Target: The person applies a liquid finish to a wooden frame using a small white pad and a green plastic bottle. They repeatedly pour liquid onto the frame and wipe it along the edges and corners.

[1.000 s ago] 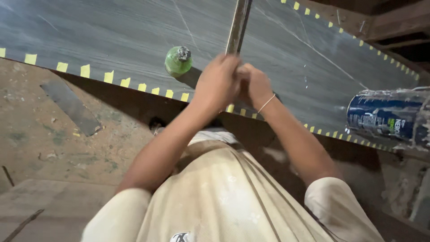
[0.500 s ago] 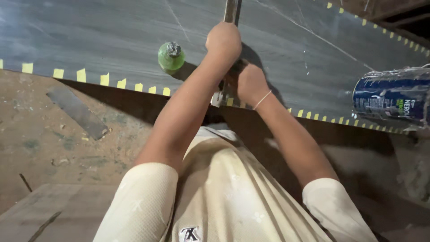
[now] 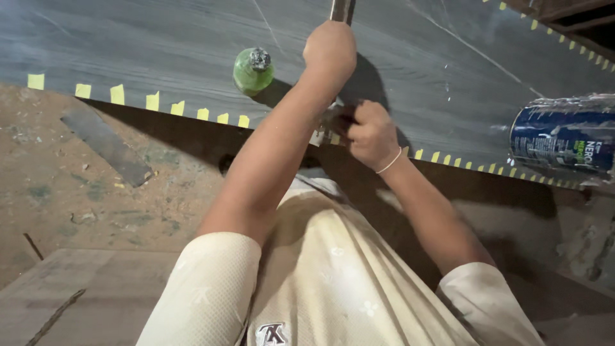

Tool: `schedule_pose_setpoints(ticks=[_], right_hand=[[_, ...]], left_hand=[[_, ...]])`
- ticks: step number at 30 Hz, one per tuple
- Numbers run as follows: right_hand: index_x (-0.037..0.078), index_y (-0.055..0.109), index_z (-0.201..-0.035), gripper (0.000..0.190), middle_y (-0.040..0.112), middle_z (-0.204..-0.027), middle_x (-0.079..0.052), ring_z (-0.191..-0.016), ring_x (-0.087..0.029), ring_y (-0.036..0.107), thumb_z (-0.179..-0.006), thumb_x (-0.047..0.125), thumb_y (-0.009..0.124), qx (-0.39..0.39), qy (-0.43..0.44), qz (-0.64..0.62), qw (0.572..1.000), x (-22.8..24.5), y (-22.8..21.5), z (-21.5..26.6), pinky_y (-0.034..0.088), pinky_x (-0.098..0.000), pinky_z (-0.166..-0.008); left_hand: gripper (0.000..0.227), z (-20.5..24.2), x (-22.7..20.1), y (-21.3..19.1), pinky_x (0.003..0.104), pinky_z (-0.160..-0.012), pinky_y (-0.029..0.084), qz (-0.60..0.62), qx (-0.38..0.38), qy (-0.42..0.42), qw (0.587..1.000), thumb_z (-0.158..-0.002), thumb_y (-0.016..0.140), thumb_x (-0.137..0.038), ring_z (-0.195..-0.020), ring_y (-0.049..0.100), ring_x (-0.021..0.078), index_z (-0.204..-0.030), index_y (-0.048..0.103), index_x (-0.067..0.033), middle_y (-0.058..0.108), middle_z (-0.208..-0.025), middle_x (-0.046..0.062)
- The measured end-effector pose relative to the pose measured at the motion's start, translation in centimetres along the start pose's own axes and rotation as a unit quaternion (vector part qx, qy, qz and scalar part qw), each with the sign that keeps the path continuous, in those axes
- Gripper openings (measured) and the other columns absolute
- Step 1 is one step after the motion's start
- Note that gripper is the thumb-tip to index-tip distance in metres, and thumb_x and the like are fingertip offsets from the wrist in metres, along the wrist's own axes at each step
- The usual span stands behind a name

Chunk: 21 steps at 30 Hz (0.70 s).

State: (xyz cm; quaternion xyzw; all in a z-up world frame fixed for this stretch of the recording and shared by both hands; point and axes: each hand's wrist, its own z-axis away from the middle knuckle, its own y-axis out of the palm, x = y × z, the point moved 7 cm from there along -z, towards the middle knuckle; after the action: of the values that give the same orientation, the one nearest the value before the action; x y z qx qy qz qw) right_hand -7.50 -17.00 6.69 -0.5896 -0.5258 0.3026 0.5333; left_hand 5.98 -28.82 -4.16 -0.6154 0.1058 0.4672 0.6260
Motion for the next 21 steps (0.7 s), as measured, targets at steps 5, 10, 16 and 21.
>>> schedule_pose_setpoints(ticks=[5,10,16,21], right_hand=[[0.002,0.074,-0.08,0.008,0.068,-0.084,-0.012,-0.076,-0.032,0.06,-0.082,0.01,0.074,0.01,-0.06,0.027,0.998,1.3,0.3,0.5,0.046,-0.045,-0.069],[0.001,0.074,-0.092,0.017,0.071,-0.085,-0.02,-0.074,-0.042,0.064,-0.082,0.014,0.068,0.094,0.065,0.058,0.992,-0.8,3.2,0.4,0.051,-0.052,-0.072],[0.003,0.074,-0.095,0.02,0.071,-0.086,-0.024,-0.076,-0.045,0.066,-0.086,0.02,0.069,0.168,0.121,0.037,0.978,-1.9,5.7,-0.4,0.053,-0.0541,-0.069],[0.009,0.076,-0.101,0.018,0.075,-0.094,-0.02,-0.081,-0.044,0.066,-0.087,0.019,0.07,0.126,0.085,-0.021,0.988,-2.5,4.9,-1.6,0.053,-0.0522,-0.071]], left_hand=[[0.018,-0.5,0.0,0.0,0.045,-0.079,0.06,0.022,0.01,-0.041,0.999,-0.09,0.062,-0.013,-0.095,0.073,0.0365,-0.097,0.077,-0.0035,0.075,-0.1,0.019],[0.022,-0.9,0.7,1.1,0.044,-0.082,0.06,0.046,0.025,-0.084,0.995,-0.092,0.059,-0.016,-0.099,0.074,0.0359,-0.102,0.075,-0.0036,0.075,-0.103,0.019],[0.027,-1.2,1.2,0.6,0.046,-0.083,0.058,0.095,0.006,-0.083,0.992,-0.093,0.056,-0.021,-0.099,0.072,0.0384,-0.104,0.073,-0.0028,0.074,-0.103,0.02],[0.025,-1.5,0.7,0.7,0.044,-0.085,0.06,0.059,0.005,-0.056,0.997,-0.093,0.056,-0.017,-0.1,0.074,0.0358,-0.102,0.074,-0.0021,0.075,-0.103,0.019]])
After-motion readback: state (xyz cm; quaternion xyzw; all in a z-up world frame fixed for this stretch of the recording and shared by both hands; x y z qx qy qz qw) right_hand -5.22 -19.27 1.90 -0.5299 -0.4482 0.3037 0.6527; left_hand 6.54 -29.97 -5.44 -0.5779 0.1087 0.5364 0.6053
